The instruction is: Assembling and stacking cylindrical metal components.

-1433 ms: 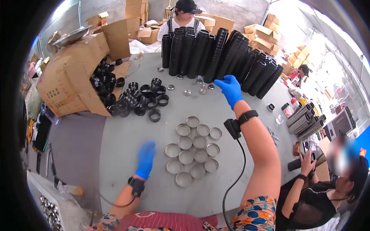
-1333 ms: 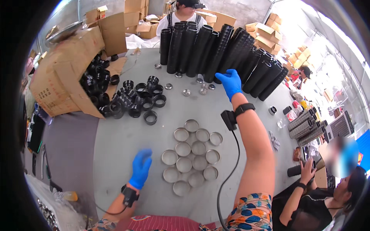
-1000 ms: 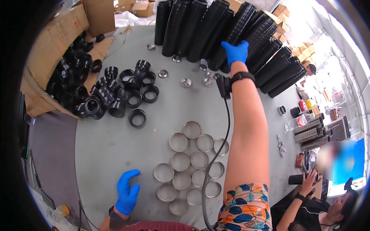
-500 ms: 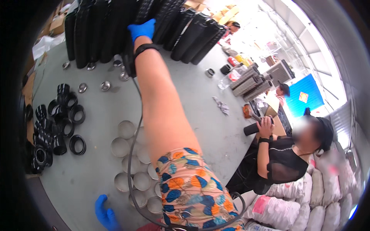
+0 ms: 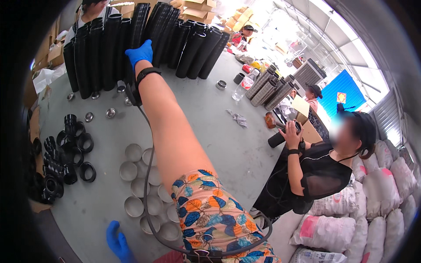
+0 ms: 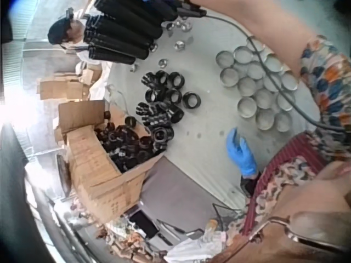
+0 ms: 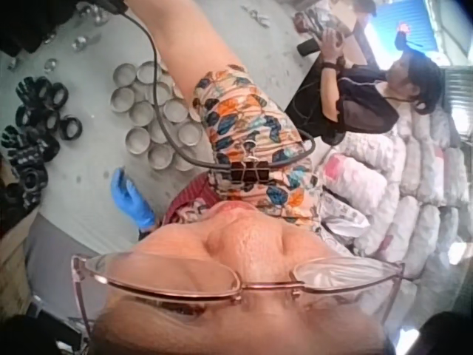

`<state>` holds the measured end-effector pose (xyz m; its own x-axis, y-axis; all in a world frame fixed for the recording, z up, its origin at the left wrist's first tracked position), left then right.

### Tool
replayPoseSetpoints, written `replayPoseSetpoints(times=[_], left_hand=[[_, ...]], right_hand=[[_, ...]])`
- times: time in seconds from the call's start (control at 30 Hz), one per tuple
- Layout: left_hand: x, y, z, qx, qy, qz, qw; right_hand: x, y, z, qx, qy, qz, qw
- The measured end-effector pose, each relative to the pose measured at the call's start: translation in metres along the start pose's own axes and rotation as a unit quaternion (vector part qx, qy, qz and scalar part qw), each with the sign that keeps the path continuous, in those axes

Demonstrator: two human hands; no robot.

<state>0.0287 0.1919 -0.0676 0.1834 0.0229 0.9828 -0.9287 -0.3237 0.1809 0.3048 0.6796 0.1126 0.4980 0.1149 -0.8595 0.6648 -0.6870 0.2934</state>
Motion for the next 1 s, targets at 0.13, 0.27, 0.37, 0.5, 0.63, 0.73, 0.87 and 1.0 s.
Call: replayPoseSetpoints(times=[0.13, 0.27, 0.37, 0.5, 0.63, 0.73, 0.87, 1.0], left_hand=[[-0.010, 0.004, -0.001, -0.017, -0.033, -0.033, 0.999], [-0.005, 0.005, 0.000, -0.022, 0.011, 0.014, 1.000], [-0.009, 0.014, 0.000, -0.028, 0.019, 0.002, 0.999], [-0.019, 0.017, 0.004, -0.037, -0.009, -0.034, 0.999], [-0.018, 0.020, 0.001, -0.047, -0.002, -0.042, 0.998], [-0.020, 0.022, -0.001, -0.030, -0.004, -0.029, 0.999], [-0.014, 0.020, -0.003, -0.045, -0.032, -0.008, 0.998], [-0.017, 0.030, -0.002, -0.046, -0.040, 0.008, 0.998]], right_hand=[[0.007, -0.013, -0.015, 0.035, 0.034, -0.008, 0.999], [0.021, -0.024, -0.030, 0.069, 0.061, 0.020, 0.996], [0.028, -0.036, -0.033, 0.050, 0.059, 0.044, 0.996], [0.041, -0.050, -0.030, 0.023, 0.032, 0.055, 0.998], [0.047, -0.067, -0.034, 0.090, 0.092, 0.066, 0.989], [0.061, -0.077, -0.060, 0.046, 0.057, 0.093, 0.993], [0.054, -0.066, -0.074, 0.094, 0.102, 0.119, 0.983], [0.046, -0.073, -0.048, 0.115, 0.093, 0.173, 0.974]])
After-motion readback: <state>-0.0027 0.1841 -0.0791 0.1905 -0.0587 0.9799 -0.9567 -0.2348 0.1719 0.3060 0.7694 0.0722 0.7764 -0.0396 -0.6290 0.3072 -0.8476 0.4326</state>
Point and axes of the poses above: each hand's wrist, its own z-axis away from the middle knuckle, its own y-axis out of the back of the hand, x = y × z, the point moved 7 cm from there along -z, towards the middle knuckle, and after that the axes turned 12 degrees about x, right-handed, at the moved point
